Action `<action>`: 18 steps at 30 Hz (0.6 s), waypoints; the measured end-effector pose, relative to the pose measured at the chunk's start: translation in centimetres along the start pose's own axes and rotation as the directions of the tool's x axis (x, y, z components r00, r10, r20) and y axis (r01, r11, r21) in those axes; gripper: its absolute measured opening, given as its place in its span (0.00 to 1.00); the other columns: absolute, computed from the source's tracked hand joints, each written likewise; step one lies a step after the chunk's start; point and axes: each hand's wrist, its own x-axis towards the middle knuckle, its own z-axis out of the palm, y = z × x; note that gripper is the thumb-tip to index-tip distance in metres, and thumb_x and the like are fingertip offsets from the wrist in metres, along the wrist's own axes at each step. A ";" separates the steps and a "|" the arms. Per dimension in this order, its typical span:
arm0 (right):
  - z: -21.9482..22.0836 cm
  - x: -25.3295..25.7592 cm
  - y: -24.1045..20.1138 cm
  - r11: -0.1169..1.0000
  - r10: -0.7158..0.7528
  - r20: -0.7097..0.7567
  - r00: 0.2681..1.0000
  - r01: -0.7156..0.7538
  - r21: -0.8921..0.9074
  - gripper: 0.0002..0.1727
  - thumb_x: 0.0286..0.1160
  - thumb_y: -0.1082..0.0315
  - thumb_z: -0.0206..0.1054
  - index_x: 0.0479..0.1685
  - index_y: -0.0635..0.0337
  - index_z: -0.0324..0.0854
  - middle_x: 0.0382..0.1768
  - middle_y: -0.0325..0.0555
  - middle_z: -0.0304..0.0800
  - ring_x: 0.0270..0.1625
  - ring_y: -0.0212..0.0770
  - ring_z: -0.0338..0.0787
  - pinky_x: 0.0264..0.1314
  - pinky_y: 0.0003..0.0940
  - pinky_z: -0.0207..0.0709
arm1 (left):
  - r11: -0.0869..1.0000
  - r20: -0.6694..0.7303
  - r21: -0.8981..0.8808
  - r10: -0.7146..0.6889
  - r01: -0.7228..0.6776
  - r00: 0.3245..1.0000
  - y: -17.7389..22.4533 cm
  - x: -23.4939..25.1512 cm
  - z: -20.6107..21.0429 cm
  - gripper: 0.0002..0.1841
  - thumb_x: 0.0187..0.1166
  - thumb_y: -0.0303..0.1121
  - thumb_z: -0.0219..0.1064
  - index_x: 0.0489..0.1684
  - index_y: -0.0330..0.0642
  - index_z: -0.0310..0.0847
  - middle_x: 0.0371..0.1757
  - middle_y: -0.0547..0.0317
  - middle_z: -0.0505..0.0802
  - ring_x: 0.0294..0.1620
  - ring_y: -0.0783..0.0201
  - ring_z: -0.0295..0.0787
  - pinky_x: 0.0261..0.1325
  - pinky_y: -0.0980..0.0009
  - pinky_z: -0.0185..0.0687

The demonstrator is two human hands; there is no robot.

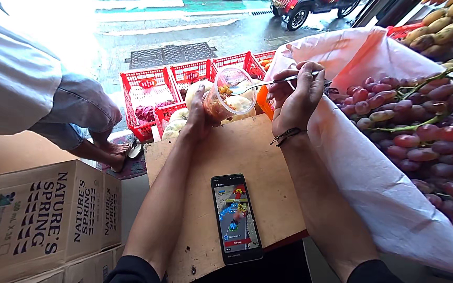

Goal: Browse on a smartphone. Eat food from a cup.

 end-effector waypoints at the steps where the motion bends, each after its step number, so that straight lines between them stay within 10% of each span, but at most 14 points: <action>1: 0.0 0.0 0.0 1.000 0.000 -0.002 1.000 0.000 0.003 0.12 0.97 0.68 0.35 0.51 0.59 0.64 0.30 0.44 0.87 0.20 0.36 0.88 0.26 0.28 0.87 | 1.000 -0.001 0.000 0.000 0.000 1.000 0.0 0.0 0.0 0.38 0.89 0.64 0.24 0.69 0.51 0.76 0.48 0.47 0.92 0.37 0.54 0.90 0.32 0.62 0.86; 18: 0.0 0.0 -0.4 0.999 -0.007 -0.009 1.000 0.007 0.032 0.12 0.97 0.66 0.34 0.53 0.57 0.63 0.31 0.43 0.88 0.22 0.36 0.89 0.26 0.28 0.87 | 1.000 -0.008 -0.024 0.010 -0.010 1.000 0.3 -0.5 0.3 0.37 0.89 0.64 0.27 0.59 0.48 0.79 0.41 0.50 0.93 0.30 0.59 0.89 0.26 0.67 0.84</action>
